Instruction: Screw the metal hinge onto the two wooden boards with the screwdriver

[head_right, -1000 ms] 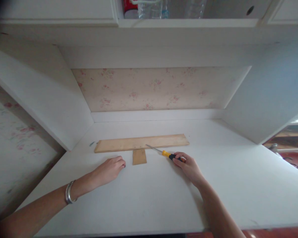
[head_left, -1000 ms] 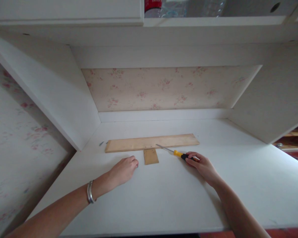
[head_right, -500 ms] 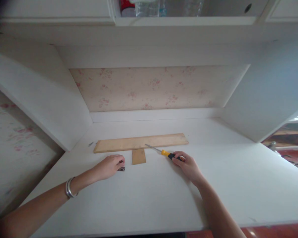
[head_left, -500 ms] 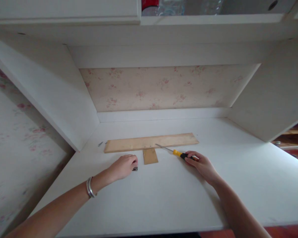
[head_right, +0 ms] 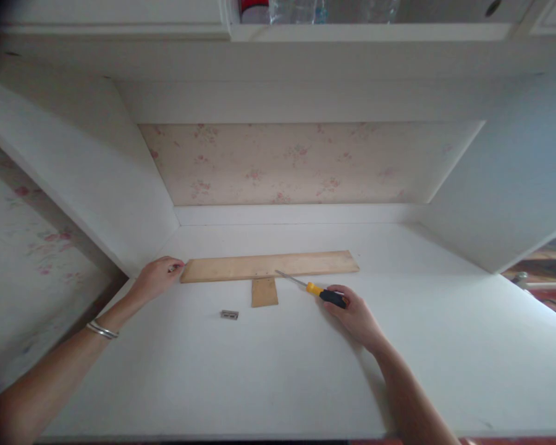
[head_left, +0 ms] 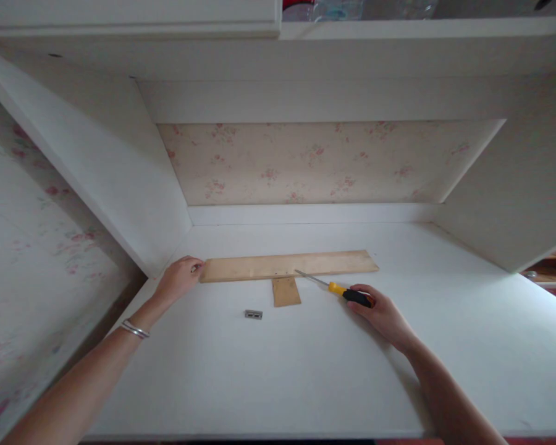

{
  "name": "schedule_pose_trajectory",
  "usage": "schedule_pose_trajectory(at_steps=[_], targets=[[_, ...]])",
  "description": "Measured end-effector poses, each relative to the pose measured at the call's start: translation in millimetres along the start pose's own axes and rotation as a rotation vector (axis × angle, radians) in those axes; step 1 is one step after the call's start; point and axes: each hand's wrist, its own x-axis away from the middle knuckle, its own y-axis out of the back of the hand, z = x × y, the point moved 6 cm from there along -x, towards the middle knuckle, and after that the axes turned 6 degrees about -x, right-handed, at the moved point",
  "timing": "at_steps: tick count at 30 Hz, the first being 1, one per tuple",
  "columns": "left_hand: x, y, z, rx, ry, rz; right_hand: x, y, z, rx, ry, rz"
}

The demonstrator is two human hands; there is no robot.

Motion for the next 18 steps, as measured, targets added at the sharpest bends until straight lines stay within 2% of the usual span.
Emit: schedule_pose_trajectory(at_steps=[3,7,11,13,14,16,18], targets=[[4.7,-13.2,22.3,-0.059,0.063,0.027,-3.5,-2.0,3.2,0.121,0.042,-0.002],[7.7,-26.4,24.5,-0.058,0.028,0.087,-7.5,-6.1,15.8,0.276,0.113,0.004],[4.1,-15.3,23.2,-0.038,0.039,-0.008,-10.4,-12.2,21.5,0.349,0.149,0.067],[1.4,-6.0,11.4,-0.012,-0.002,-0.051,-12.1,-14.6,19.1,0.366,0.144,0.085],[-0.2,-3.0,-0.4,0.01,-0.069,-0.045,-12.9,-15.7,17.3,0.367,0.137,0.087],[-3.3,-0.7,-32.8,0.033,-0.266,-0.006,-14.1,-17.6,14.1,0.346,0.115,0.076],[-8.4,-6.5,-64.3,-0.004,-0.413,0.087,-14.1,-19.0,11.5,0.28,0.066,0.054]])
